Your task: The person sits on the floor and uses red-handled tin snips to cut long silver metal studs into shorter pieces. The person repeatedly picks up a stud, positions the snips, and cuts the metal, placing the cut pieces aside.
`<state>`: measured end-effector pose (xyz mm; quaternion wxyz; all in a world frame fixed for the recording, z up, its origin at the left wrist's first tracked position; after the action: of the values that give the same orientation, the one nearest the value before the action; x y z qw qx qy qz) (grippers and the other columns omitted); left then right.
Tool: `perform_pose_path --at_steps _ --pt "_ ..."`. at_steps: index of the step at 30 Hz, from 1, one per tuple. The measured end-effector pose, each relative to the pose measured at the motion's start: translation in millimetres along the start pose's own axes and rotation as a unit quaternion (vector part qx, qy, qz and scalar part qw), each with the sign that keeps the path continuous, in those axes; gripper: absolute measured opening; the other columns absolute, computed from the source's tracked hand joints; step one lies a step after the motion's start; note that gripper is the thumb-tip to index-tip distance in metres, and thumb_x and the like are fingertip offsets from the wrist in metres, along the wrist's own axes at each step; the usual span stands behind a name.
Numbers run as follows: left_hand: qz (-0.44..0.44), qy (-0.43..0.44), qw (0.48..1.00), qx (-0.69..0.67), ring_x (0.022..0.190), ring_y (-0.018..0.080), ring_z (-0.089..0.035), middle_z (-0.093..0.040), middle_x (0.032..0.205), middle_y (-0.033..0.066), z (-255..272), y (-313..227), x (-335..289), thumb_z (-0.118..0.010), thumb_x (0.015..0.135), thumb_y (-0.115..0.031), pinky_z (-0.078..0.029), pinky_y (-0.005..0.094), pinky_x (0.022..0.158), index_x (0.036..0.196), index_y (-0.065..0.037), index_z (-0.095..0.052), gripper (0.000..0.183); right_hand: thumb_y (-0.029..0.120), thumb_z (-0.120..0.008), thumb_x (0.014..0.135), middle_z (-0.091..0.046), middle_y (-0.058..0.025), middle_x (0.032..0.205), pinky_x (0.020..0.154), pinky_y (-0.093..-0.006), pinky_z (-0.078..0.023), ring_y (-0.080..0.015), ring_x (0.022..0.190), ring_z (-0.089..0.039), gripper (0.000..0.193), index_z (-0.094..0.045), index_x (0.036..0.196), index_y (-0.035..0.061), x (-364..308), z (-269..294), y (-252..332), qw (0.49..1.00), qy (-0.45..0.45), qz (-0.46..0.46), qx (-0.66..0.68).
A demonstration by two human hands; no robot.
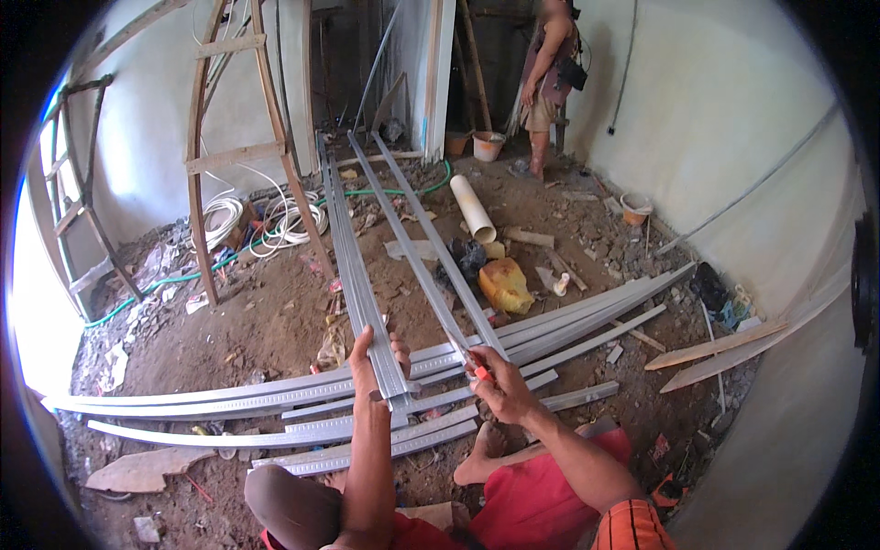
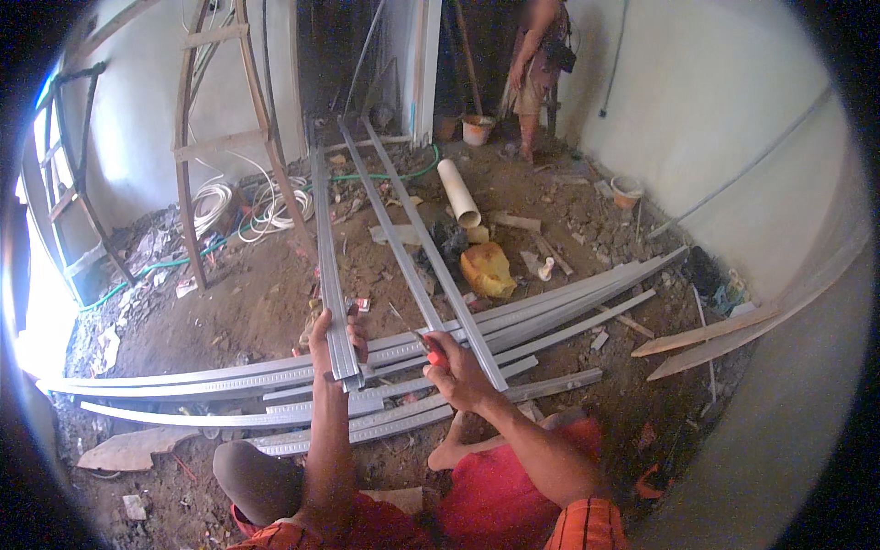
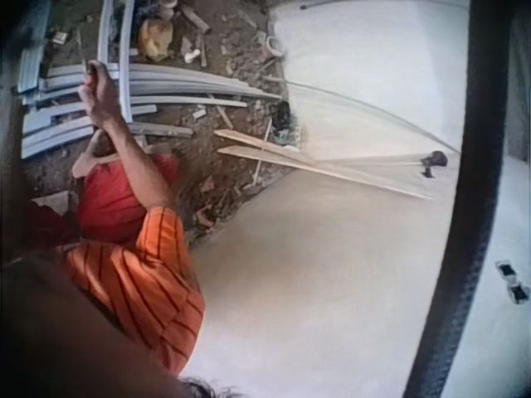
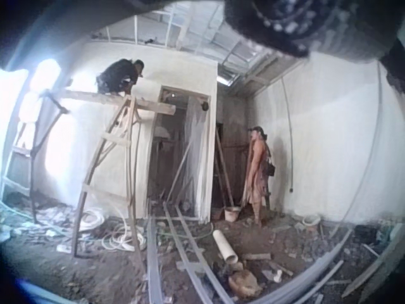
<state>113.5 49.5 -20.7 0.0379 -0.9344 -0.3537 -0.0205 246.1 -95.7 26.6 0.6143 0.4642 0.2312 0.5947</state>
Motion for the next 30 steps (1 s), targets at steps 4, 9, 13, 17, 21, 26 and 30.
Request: perform_pose_path --at_steps 4,9,13,17,21,26,30 --pt "-0.032 -0.014 0.999 0.031 0.064 0.0158 -0.059 -0.057 0.075 0.0067 -7.0 -5.9 -6.3 -0.061 0.082 -0.031 -0.054 0.0273 0.054 0.102 -0.001 -0.054 0.036 0.028 -0.056 0.084 -0.049 -0.0155 0.117 0.093 -0.0320 -0.036 -0.0245 0.108 -0.048 0.055 -0.038 0.128 -0.0001 5.0 -7.8 5.0 0.997 0.038 0.059 0.032" --pt "-0.073 -0.049 0.993 0.082 0.060 0.0158 -0.058 -0.056 0.073 0.0063 -7.8 -15.1 -12.5 -0.059 0.084 -0.037 -0.053 0.0268 0.051 0.099 -0.005 -0.055 0.036 0.034 -0.054 0.088 -0.046 -0.0178 0.125 0.099 -0.0341 -0.034 -0.0278 0.118 -0.045 0.060 -0.033 0.133 -0.0004 6.5 -18.7 4.2 0.993 0.077 0.082 0.042" --pt "-0.061 -0.040 0.993 0.092 0.058 0.0161 -0.057 -0.056 0.072 0.0068 -4.6 -15.0 -11.3 -0.058 0.084 -0.042 -0.052 0.0268 0.049 0.097 -0.007 -0.054 0.037 0.029 -0.055 0.088 -0.052 -0.0183 0.111 0.089 -0.0368 -0.041 -0.0304 0.103 -0.054 0.048 -0.041 0.124 0.0007 0.7 -15.8 8.5 0.994 0.022 0.102 -0.023" --pt "-0.052 -0.083 0.984 0.150 0.056 0.0190 -0.056 -0.056 0.071 0.0094 4.7 -12.4 -11.8 -0.053 0.083 -0.040 -0.050 0.0299 0.050 0.094 0.000 -0.053 0.041 0.022 -0.062 0.083 -0.056 -0.0165 0.105 0.082 -0.0354 -0.046 -0.0307 0.094 -0.058 0.041 -0.047 0.114 0.0002 2.1 -11.3 54.5 0.988 -0.013 0.125 -0.087" --pt "-0.073 -0.117 0.973 0.187 0.056 0.0225 -0.056 -0.055 0.068 0.0123 -1.3 -2.2 -16.0 -0.051 0.080 -0.038 -0.049 0.0316 0.052 0.090 0.004 -0.052 0.043 0.021 -0.061 0.082 -0.057 -0.0164 0.104 0.081 -0.0365 -0.047 -0.0292 0.093 -0.059 0.042 -0.046 0.114 -0.0011 6.8 -9.4 81.8 0.974 0.035 0.182 -0.127" --pt "-0.039 -0.103 0.977 0.182 0.058 0.0247 -0.057 -0.056 0.070 0.0133 14.2 -8.7 -16.0 -0.052 0.079 -0.041 -0.051 0.0356 0.057 0.093 0.003 -0.053 0.047 0.021 -0.058 0.077 -0.061 -0.0166 0.096 0.080 -0.0360 -0.048 -0.0267 0.088 -0.062 0.040 -0.052 0.110 -0.0013 26.2 -1.3 61.7 0.975 0.096 0.149 -0.133" --pt "-0.025 -0.104 0.964 0.244 0.060 0.0248 -0.059 -0.057 0.070 0.0119 15.1 0.0 -20.3 -0.046 0.084 -0.045 -0.051 0.0355 0.058 0.093 0.003 -0.054 0.049 0.031 -0.056 0.079 -0.061 -0.0197 0.087 0.071 -0.0389 -0.047 -0.0320 0.081 -0.061 0.038 -0.055 0.103 0.0020 45.9 22.3 -18.0 0.959 0.156 0.009 -0.237"
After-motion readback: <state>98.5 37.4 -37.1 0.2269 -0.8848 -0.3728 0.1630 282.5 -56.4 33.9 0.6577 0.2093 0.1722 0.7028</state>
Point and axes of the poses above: each hand's wrist, its own x-axis towards the middle knuckle, its own z-axis out of the back of the hand, y = z × x, the point moved 7 cm from there along x, towards the middle knuckle
